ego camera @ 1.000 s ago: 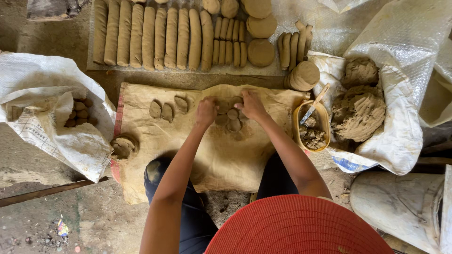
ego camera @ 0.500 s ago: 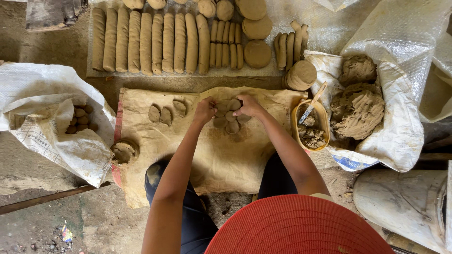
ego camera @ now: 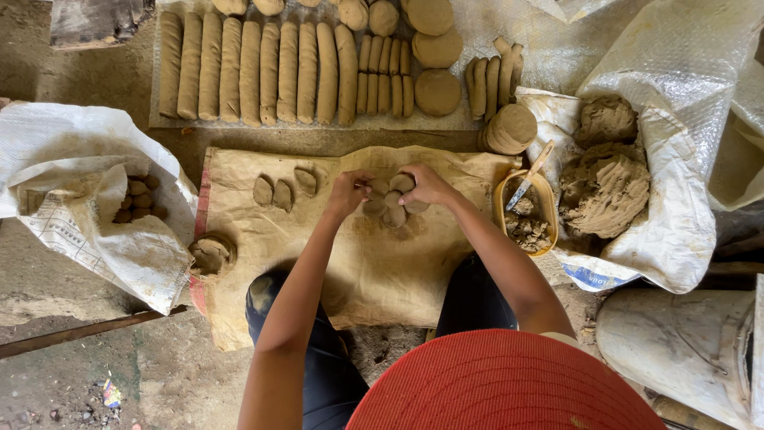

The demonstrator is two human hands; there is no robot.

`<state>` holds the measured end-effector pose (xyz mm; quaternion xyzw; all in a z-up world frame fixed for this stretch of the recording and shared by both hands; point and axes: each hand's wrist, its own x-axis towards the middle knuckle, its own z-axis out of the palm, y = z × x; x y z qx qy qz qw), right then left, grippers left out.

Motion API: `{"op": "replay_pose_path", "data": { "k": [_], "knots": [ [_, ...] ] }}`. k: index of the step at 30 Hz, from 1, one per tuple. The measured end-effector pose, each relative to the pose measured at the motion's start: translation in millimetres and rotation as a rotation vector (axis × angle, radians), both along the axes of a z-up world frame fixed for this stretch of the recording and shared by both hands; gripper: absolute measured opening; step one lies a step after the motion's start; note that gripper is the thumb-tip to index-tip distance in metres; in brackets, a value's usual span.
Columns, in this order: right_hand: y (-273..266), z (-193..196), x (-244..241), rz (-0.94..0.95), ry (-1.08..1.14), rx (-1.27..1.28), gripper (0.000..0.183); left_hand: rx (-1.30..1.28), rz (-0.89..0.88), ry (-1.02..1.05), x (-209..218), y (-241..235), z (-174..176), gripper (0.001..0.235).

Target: The person forms a clay flower by assembling flattened clay petals onto a central stem. They shape each petal by hand, attach them to the top of a long clay cylinder, and smooth the clay to secure the components together.

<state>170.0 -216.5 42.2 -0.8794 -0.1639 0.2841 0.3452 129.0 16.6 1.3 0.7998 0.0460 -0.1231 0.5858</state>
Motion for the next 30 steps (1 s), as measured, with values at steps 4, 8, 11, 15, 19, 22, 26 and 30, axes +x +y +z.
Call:
{"op": "replay_pose_path", "data": {
  "k": [4, 8, 11, 15, 19, 22, 26, 30],
  "knots": [
    [-9.2, 9.5, -21.9, -0.076, -0.067, 0.073, 0.056, -0.061, -0.094, -0.003, -17.1, 2.4, 40.4, 0.028],
    [-18.3, -3.7, -25.0, -0.021, -0.213, 0.194, 0.038, 0.002, -0.163, -0.103, -20.9, 4.9, 63.2, 0.025],
    [-12.3, -22.4, -31.3, 0.151, -0.731, 0.182, 0.014, -0.002, -0.183, -0.307, -34.5, 9.3, 56.1, 0.027],
    [-17.3, -44.0, -61.8, 0.331, -1.348, 0.027, 0.022, -0.245, -0.233, -0.256, -68.9, 4.7, 39.7, 0.023],
    [-23.0, -63.8, -75.2, 0.395, -1.414, -0.062, 0.022, 0.008, -0.207, -0.383, -93.0, 2.4, 33.1, 0.044],
    [-27.4, -63.1, -74.2, 0.443, -1.396, -0.113, 0.022, 0.122, -0.19, -0.463, -92.4, -4.0, 26.2, 0.047],
    [-16.5, -41.7, -76.8, 0.491, -1.147, -0.319, 0.05, 0.165, -0.193, -0.498, -94.3, -5.1, 11.0, 0.047],
    [-7.3, -1.2, -69.7, 0.523, -1.147, -0.514, 0.098, 0.266, -0.207, -0.559, -95.1, -5.9, -0.9, 0.047]
  ]
}}
